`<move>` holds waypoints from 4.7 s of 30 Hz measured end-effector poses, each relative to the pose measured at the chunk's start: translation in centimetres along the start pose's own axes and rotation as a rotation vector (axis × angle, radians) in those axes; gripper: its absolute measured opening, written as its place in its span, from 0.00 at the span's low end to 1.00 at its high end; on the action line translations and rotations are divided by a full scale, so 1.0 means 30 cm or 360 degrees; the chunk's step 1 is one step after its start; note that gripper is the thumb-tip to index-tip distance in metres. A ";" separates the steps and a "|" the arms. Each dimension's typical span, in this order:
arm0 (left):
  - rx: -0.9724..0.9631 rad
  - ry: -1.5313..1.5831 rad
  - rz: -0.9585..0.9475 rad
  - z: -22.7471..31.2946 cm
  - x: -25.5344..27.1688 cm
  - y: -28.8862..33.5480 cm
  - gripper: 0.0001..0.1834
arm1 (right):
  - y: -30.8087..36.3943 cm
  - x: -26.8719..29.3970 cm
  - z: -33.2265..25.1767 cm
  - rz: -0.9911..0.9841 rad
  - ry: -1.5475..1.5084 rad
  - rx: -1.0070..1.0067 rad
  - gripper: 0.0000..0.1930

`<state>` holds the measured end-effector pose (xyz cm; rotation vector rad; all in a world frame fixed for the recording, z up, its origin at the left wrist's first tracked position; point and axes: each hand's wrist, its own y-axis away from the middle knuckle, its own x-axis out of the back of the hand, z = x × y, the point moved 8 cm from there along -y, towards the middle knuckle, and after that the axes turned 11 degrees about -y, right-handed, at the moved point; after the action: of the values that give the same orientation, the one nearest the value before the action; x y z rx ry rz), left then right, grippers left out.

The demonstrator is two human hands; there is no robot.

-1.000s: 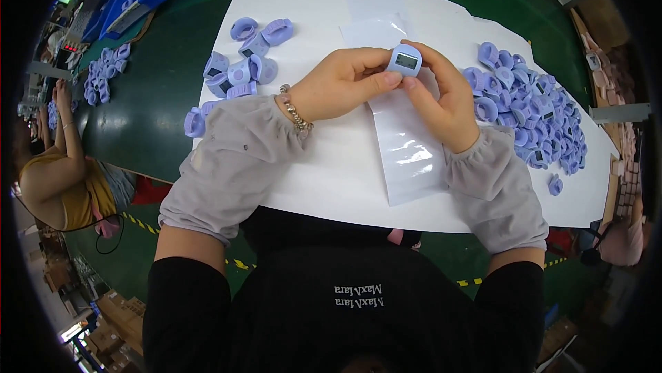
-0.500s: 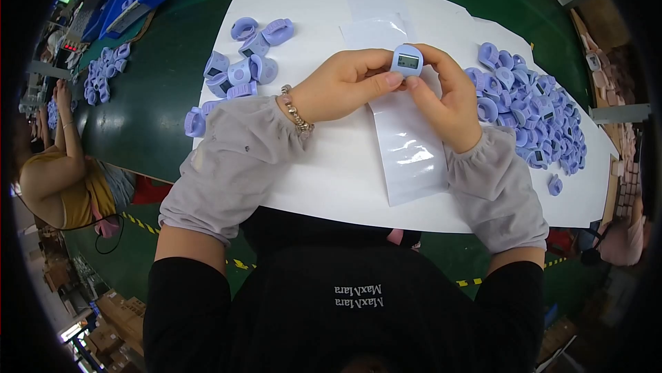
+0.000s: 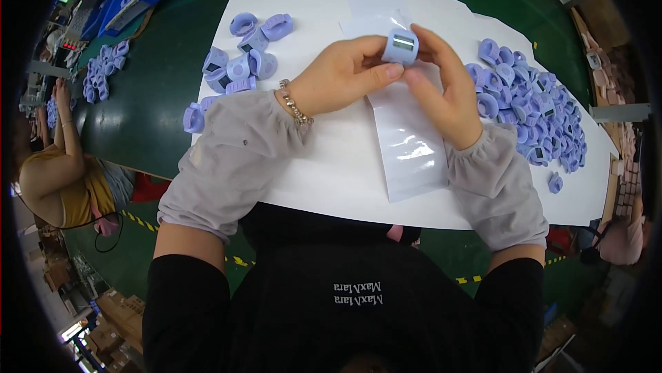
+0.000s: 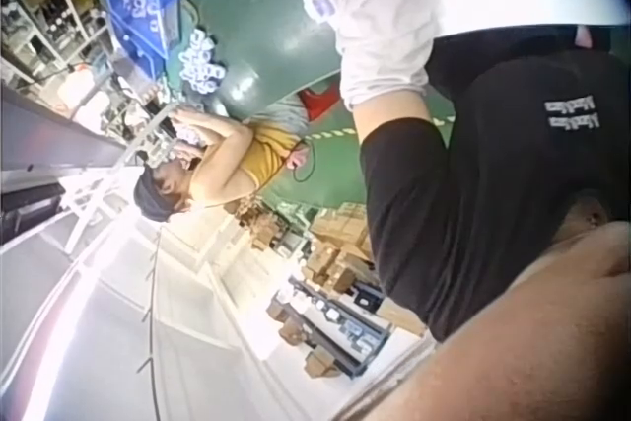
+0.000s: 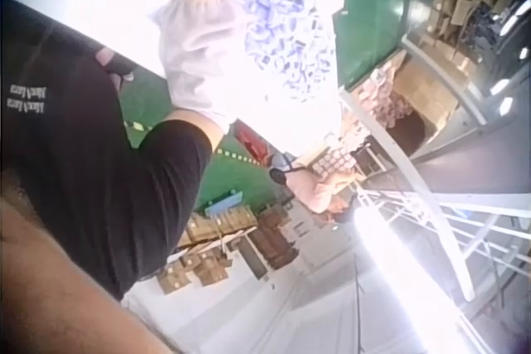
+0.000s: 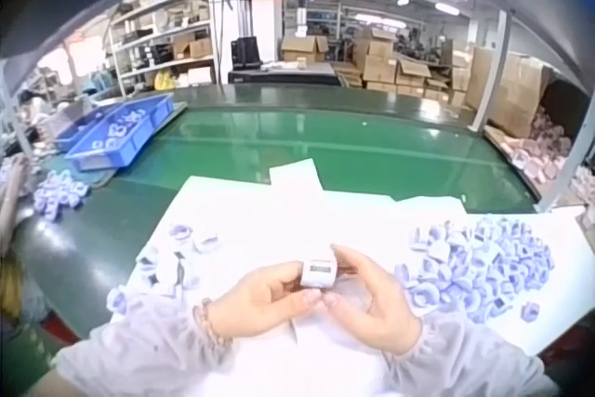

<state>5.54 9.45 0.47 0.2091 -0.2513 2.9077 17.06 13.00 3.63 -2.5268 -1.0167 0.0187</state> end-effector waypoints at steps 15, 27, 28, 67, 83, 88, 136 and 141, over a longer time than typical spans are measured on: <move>0.0229 -0.0029 0.0439 -0.057 0.095 -0.020 0.17 | 0.010 -0.024 -0.007 -0.0673 0.0962 0.0339 0.14; 0.0151 -0.0585 0.0414 -0.014 0.087 -0.008 0.36 | -0.012 0.066 0.033 0.0111 0.0173 -0.0186 0.07; 0.0151 -0.0589 0.0416 -0.015 0.086 -0.005 0.36 | -0.013 0.067 0.035 0.0096 0.0200 -0.0193 0.07; 0.0083 -0.0253 0.0664 -0.005 0.130 0.012 0.29 | -0.005 0.073 0.044 0.0129 0.0185 -0.0164 0.07; 0.0098 -0.0200 0.0620 -0.022 0.107 0.002 0.30 | 0.011 -0.035 -0.106 0.0019 0.1370 0.0796 0.11; 0.0107 -0.0186 0.0651 -0.024 0.116 0.010 0.30 | 0.017 -0.053 -0.108 -0.0057 0.1372 0.0814 0.11; -0.0108 -0.0546 0.0207 0.049 0.010 0.003 0.16 | 0.002 0.033 0.001 0.0002 -0.0158 -0.0035 0.04; -0.0114 -0.0545 0.0221 0.049 0.010 0.002 0.17 | 0.001 0.035 0.002 0.0008 -0.0130 -0.0034 0.04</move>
<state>5.42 9.18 1.94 0.7060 -0.4401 2.9766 17.86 13.70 3.71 -2.5665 -1.0475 0.1139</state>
